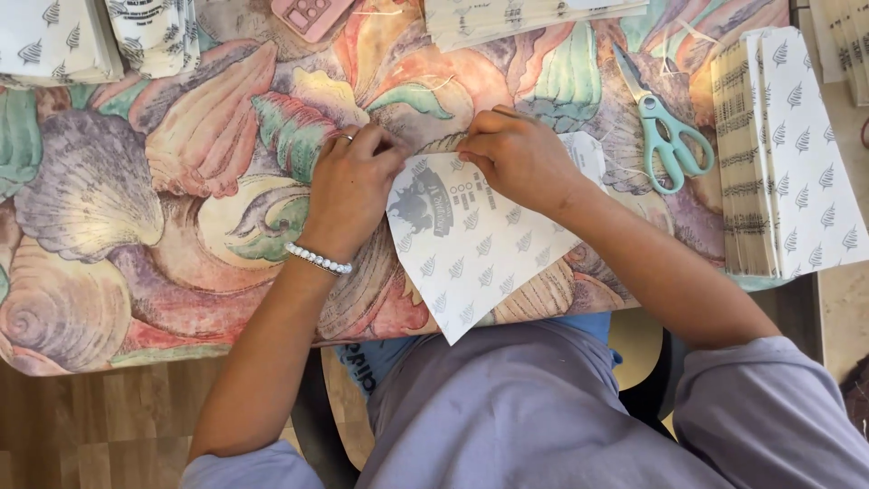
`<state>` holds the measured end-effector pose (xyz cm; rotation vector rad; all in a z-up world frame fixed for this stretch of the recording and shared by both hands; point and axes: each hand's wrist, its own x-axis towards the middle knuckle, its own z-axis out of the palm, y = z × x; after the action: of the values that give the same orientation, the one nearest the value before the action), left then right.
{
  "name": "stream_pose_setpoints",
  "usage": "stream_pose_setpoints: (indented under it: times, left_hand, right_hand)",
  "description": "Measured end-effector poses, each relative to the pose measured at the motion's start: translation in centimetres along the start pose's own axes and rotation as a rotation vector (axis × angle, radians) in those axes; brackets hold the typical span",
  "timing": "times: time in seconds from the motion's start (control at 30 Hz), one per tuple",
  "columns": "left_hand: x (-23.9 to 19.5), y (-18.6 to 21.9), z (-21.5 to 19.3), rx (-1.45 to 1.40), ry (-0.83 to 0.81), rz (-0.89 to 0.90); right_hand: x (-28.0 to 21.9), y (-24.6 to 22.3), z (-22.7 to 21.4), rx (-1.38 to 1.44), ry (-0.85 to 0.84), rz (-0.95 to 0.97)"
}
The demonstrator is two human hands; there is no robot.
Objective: Folding and cutting printed paper sheets into specific shapes on a table.
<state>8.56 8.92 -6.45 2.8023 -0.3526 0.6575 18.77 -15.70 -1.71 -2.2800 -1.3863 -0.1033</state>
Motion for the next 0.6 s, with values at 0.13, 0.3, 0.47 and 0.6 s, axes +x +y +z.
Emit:
stream_pose_setpoints:
  times: [0.13,0.3,0.47,0.6]
  left_hand:
    - [-0.4,-0.7,0.2,0.004,-0.008,0.063]
    - [-0.3,-0.3,-0.7,0.037,-0.017,0.078]
    - [-0.1,-0.8,-1.2,0.048,-0.053,0.173]
    - [0.6,-0.5,-2.4,0.079,-0.071,0.249]
  right_hand:
    - [0.3,-0.6,-0.8,-0.096,-0.040,-0.039]
    - [0.5,-0.6,-1.2,-0.235,-0.186,-0.076]
    - [0.8,-0.5,-1.6,-0.295,-0.277,-0.131]
    - [2.0,-2.0,-3.7,-0.283,-0.359,-0.183]
